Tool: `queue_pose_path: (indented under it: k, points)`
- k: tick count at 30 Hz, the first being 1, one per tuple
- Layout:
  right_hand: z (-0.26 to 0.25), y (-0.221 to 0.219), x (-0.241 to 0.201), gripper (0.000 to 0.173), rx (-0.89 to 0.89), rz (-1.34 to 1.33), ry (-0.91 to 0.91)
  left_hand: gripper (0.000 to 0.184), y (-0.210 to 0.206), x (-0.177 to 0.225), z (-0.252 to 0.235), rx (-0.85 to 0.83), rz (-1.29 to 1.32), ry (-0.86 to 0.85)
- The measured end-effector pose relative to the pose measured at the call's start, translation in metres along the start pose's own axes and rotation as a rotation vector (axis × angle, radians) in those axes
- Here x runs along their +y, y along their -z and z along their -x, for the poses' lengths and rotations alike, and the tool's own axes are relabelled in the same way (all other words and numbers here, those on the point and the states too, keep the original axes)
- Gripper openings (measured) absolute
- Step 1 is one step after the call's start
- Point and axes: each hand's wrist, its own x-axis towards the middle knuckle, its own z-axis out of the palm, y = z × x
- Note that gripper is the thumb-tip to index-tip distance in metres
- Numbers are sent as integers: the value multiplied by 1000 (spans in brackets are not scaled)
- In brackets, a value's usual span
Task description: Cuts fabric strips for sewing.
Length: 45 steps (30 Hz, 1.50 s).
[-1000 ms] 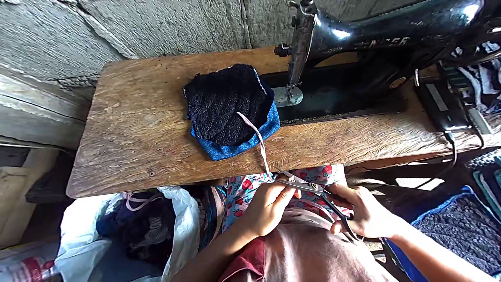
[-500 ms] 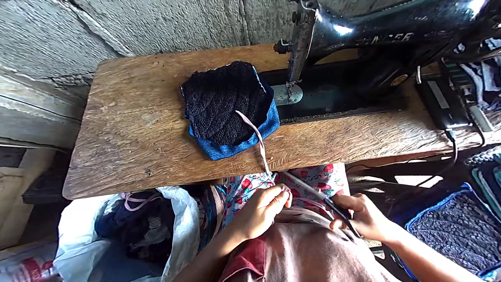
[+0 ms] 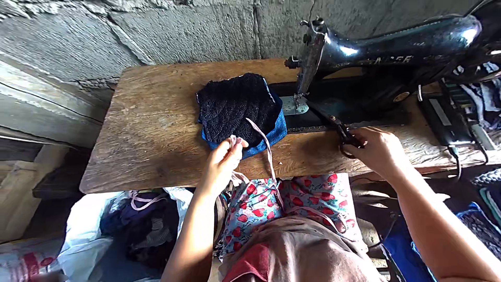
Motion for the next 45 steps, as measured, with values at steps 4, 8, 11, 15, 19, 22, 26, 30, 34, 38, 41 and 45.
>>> queue_pose_path:
  k: [4, 8, 11, 15, 19, 22, 26, 30, 34, 38, 41, 45]
  points:
    - [-5, 17, -29, 23, -54, 63, 44, 30, 4, 0, -19, -25, 373, 154]
    - [-29, -19, -95, 11, 87, -167, 422, 31, -10, -9, -36, 45, 574, 198]
    - [-61, -74, -145, 17, -9, -265, 525, 29, -21, -18, -46, 191, 710, 200]
    - [-81, -93, -175, 20, -167, -87, 385, 31, -23, -20, -53, 279, 772, 175]
    - [-90, -88, -164, 18, -88, -301, 316, 28, -26, -14, -56, 367, 801, 195]
    - [-86, -87, -160, 13, 54, -624, 352, 31, -28, -12, -62, 335, 836, 197]
    - [-87, -81, -161, 9, 146, -827, 391, 36, -19, -15, -89, 225, 437, 27]
    - [-93, -75, -158, 10, 157, -810, 371, 47, 9, -12, -123, 140, -340, -45]
    - [-101, -74, -157, 10, 102, -810, 334, 53, 27, -12, -136, 121, -360, -22]
    - [-114, -72, -162, 9, 11, -828, 281, 23, 34, -14, -138, 226, -281, -57]
    - [-124, -70, -168, 9, -51, -889, 239, 24, 37, -9, -143, 214, -454, -44]
    - [-132, -74, -175, 7, -83, -1033, 199, 20, 37, -7, -156, 246, -528, -115]
